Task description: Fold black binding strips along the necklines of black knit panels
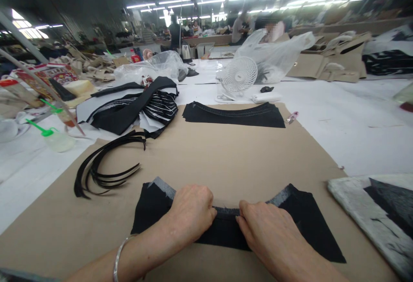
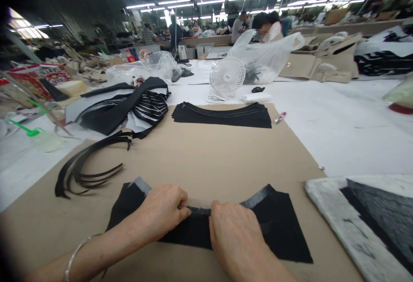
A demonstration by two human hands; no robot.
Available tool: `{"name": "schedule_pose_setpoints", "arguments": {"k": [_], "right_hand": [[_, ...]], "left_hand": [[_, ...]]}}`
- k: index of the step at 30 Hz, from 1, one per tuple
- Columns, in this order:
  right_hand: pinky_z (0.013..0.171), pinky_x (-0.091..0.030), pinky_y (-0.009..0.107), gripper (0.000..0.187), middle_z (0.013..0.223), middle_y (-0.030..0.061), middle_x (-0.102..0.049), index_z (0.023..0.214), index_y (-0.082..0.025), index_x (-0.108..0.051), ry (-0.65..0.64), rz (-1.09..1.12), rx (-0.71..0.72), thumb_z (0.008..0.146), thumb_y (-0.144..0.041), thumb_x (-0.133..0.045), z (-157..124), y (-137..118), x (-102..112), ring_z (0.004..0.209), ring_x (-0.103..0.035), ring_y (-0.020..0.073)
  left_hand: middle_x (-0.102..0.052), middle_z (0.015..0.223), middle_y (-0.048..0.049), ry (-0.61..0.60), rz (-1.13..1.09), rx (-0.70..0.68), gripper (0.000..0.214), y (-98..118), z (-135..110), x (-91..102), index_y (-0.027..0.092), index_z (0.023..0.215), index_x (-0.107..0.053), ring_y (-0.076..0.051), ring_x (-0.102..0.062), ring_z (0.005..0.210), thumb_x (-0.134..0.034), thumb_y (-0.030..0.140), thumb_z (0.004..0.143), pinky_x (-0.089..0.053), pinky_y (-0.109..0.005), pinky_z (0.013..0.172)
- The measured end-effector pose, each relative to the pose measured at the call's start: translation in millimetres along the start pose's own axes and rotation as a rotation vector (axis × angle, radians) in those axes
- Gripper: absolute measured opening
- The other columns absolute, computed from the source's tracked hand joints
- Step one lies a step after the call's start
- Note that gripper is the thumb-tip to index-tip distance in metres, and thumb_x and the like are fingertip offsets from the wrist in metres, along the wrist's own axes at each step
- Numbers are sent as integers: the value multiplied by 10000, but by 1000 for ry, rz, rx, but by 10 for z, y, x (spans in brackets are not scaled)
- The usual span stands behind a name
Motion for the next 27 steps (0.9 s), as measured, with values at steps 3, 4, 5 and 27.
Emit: {"name": "schedule_pose_setpoints", "arguments": {"k": [3,4,5,27], "right_hand": [[545,-405,241,231,684,96,-683,738,-173,-642,-11,-12,2,888,-174,-466,-1,-8,-1,664,-682,221],[544,-402,247,230,686,99,-683,741,-173,-641,-17,-16,6,890,-174,-466,-3,-10,-4,668,-683,228],[543,-400,253,230,687,99,-684,744,-174,-640,-21,-17,13,893,-174,-464,-7,-12,-8,672,-684,236],[527,-318,294,243,744,49,-705,866,-216,-651,-93,132,64,860,-87,-445,-369,35,186,687,-677,246]], "left_hand": [[-723,673,-100,12,-8,-8,193,-16,-8,-13,199,649,-693,-273,-694,699,-539,292,718,-414,-313,565],[-723,671,-98,15,-14,-8,193,-23,-14,-14,200,649,-693,-273,-693,697,-540,294,718,-407,-313,562],[-723,671,-96,19,-22,-8,192,-27,-21,-13,203,650,-693,-272,-691,697,-541,298,717,-398,-311,558],[-673,649,-9,-7,-139,-64,190,102,-417,215,232,667,-638,-182,-613,653,-483,252,775,-239,-276,548]]}}
Point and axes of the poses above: each hand's wrist, its own z-axis towards the middle knuckle, its own x-axis out of the back of the hand, y = z × x, the point moved 6 cm from there along z, towards the middle knuckle
